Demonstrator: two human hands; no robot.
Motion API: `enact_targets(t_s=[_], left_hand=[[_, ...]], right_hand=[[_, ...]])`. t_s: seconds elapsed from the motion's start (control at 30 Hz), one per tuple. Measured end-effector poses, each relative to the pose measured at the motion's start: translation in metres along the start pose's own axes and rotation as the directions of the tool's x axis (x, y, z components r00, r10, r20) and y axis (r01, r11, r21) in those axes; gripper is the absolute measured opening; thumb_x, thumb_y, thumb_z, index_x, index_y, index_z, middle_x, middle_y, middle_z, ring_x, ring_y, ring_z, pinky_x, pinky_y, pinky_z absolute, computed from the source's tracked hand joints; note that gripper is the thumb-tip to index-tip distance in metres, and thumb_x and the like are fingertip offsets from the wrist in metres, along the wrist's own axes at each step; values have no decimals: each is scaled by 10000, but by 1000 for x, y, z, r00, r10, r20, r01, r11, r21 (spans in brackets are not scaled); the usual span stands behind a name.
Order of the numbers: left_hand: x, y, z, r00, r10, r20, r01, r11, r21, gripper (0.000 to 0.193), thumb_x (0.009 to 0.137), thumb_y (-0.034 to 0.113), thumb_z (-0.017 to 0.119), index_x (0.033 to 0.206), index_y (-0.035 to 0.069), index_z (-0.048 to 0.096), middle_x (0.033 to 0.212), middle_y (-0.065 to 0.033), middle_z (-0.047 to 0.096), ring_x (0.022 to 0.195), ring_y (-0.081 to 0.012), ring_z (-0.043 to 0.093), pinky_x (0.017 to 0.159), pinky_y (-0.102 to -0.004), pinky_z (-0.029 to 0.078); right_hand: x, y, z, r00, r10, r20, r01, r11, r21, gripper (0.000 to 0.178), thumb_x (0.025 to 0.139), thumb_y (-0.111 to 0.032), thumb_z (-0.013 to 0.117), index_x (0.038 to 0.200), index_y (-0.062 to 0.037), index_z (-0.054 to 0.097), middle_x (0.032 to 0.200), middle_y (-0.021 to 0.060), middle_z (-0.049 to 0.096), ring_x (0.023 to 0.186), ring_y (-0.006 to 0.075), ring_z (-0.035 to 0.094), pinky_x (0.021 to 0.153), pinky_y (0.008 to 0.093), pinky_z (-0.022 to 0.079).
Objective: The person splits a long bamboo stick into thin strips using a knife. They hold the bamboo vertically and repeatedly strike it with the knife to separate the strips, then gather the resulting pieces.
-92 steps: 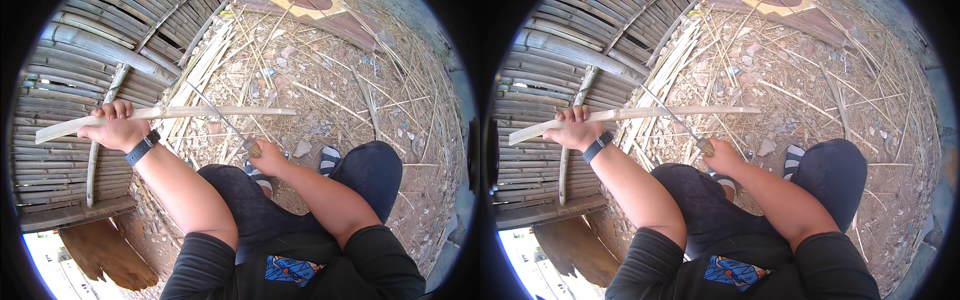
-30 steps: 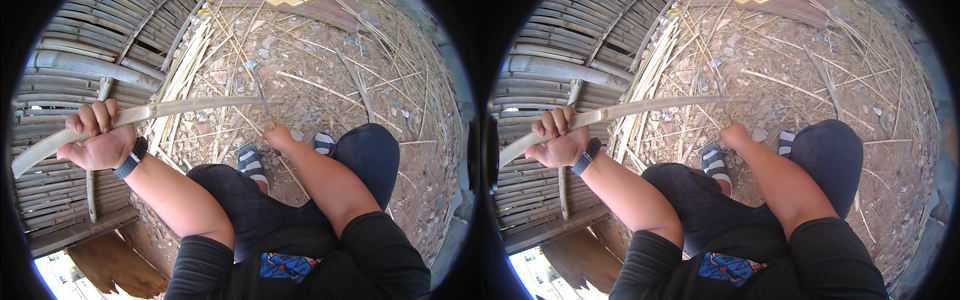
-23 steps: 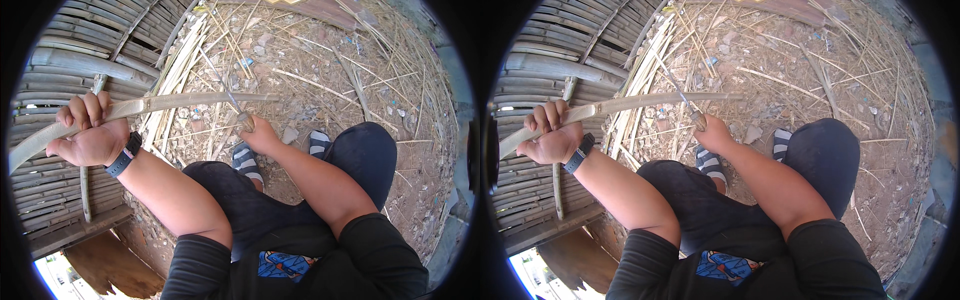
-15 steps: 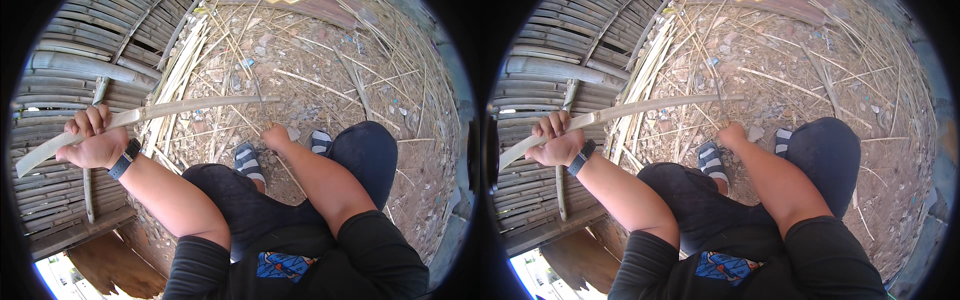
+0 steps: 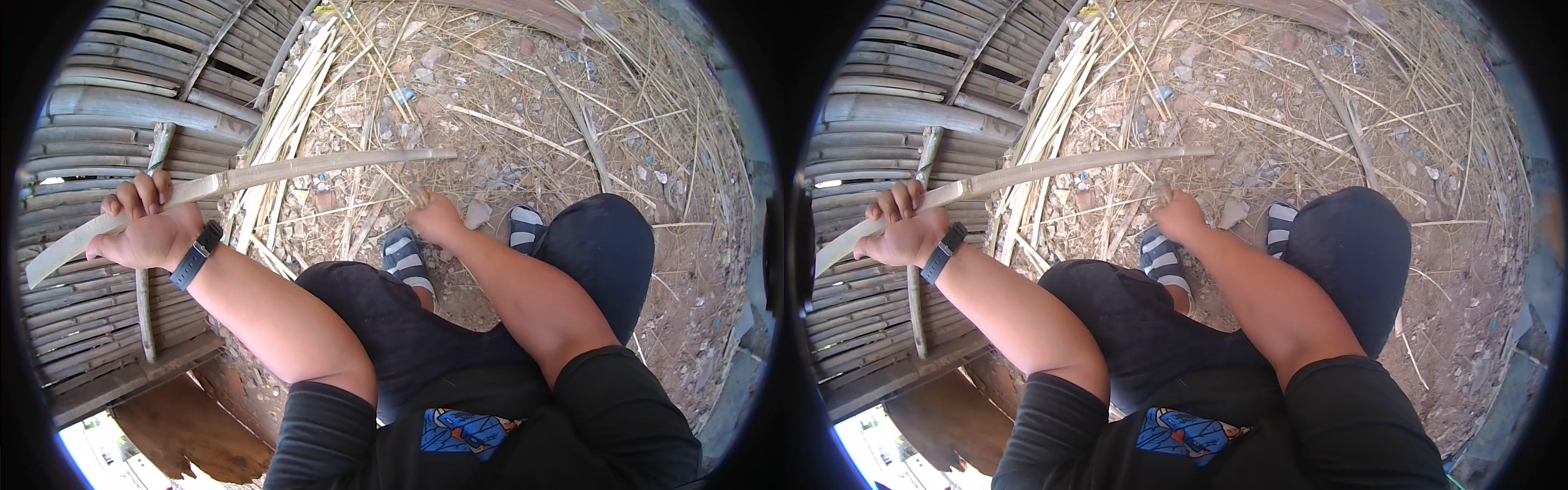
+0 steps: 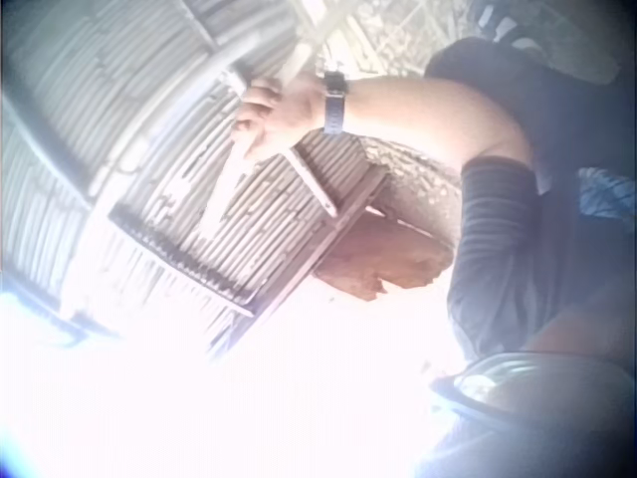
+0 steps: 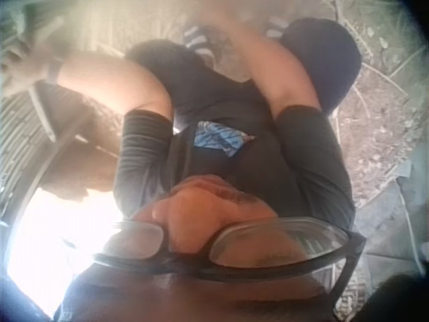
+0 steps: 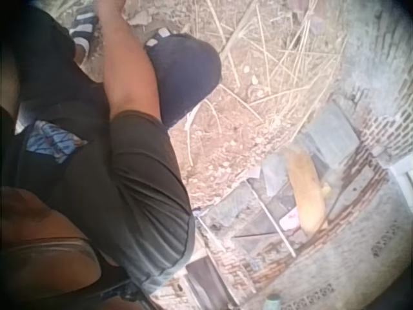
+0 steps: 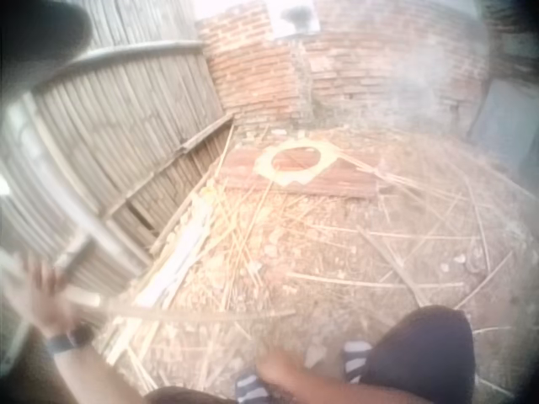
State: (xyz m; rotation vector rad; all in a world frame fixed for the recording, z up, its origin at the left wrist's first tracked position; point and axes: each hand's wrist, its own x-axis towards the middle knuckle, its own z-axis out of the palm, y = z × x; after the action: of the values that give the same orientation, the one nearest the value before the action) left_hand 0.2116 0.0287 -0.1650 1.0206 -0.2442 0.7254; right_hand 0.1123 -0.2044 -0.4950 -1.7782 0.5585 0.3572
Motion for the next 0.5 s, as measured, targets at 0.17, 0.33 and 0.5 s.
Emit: enact_targets(t_s=[0.17,0.33,0.5], left_hand=[[-2,5,2,1000,22,0,-22,999,37,702,923,790,172,770,152,422,561,23,288,476,-133,209,478,-278,226],[-5,0,-1,998,18,-65,-14,998,58,688,934,776,167,772,157,421,566,21,292,481,-135,203,482,-278,226],[3,-1,-11,982,55,-183,-33,992,123,668,941,766,178,784,165,422,588,16,300,501,-136,213,488,-273,223]], right_hand=[[-45,-89,-11,920,-333,209,345,938,-27,366,785,-231,734,1032,23,640,831,188,662,793,315,661,744,415,512],[-15,-6,-7,976,-218,-17,213,964,-158,341,785,-234,697,997,22,622,858,210,676,840,373,667,779,436,523],[-10,-15,-18,987,138,77,-135,990,-38,346,794,-227,668,1017,32,615,879,223,686,876,410,669,801,454,527]])
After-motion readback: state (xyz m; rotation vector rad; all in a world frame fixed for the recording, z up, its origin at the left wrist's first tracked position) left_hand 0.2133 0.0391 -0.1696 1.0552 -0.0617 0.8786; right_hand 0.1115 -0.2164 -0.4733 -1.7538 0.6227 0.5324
